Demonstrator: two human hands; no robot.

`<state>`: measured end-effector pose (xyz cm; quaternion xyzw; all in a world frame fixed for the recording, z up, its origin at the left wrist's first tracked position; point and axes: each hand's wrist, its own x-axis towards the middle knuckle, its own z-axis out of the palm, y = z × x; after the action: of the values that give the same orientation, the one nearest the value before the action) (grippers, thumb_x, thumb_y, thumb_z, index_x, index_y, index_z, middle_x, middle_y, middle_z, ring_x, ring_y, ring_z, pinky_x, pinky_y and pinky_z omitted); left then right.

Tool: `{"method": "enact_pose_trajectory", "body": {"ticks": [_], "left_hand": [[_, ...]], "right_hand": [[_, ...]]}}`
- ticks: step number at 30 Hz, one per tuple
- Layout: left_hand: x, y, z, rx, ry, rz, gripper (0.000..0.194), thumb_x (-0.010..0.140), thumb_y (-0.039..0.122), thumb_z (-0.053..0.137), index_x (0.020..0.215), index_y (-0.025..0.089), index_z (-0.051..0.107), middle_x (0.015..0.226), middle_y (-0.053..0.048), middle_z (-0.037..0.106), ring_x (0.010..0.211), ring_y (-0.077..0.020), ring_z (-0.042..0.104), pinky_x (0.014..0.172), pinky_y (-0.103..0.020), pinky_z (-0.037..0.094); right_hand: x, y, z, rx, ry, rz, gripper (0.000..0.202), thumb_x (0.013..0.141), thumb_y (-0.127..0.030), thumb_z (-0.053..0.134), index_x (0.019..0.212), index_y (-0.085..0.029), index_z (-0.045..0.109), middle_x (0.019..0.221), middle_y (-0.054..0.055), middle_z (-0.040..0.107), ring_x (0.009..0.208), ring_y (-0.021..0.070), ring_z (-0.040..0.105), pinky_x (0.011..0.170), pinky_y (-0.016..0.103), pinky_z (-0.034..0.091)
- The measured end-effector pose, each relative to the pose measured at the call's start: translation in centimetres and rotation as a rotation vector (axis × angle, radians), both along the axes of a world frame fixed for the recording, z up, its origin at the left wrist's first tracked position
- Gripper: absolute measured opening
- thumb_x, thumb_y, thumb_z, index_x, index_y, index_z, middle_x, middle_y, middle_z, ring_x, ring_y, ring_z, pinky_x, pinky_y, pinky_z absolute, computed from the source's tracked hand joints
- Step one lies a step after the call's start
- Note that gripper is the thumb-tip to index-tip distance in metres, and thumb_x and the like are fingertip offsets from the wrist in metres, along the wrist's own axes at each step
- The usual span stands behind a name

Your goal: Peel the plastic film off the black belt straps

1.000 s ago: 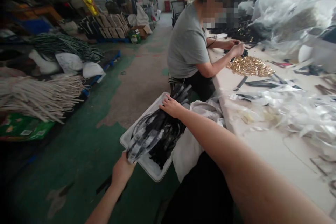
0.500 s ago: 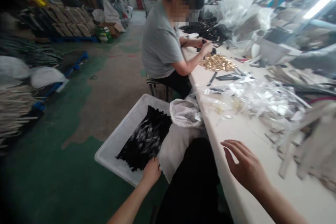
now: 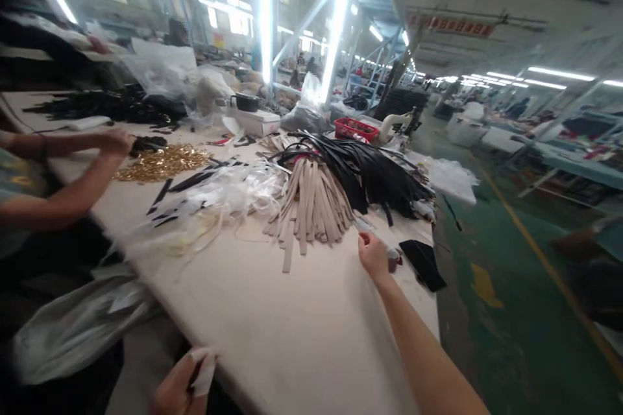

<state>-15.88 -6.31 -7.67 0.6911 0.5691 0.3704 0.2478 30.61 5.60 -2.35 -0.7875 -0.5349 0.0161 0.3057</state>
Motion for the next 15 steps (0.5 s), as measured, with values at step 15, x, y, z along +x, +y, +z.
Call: {"method": "enact_pose_trajectory", "body": {"ticks": [15], "left_hand": [[16.9, 11.7, 2.4, -0.063, 0.317, -0.216, 0.039, 0.071, 0.003, 0.042, 0.099, 0.024, 0.059, 0.091, -0.004, 0.063, 0.090, -0.0229, 0.062, 0.076, -0.030, 0.044]], "right_hand": [[4.8, 16.2, 3.2, -0.061, 0.213, -0.039, 0.028, 0.095, -0.035, 0.062, 0.113, -0.014, 0.064, 0.114, 0.008, 0.066, 0.102, 0.0218, 0.065, 0.090, 0.044, 0.054]]}}
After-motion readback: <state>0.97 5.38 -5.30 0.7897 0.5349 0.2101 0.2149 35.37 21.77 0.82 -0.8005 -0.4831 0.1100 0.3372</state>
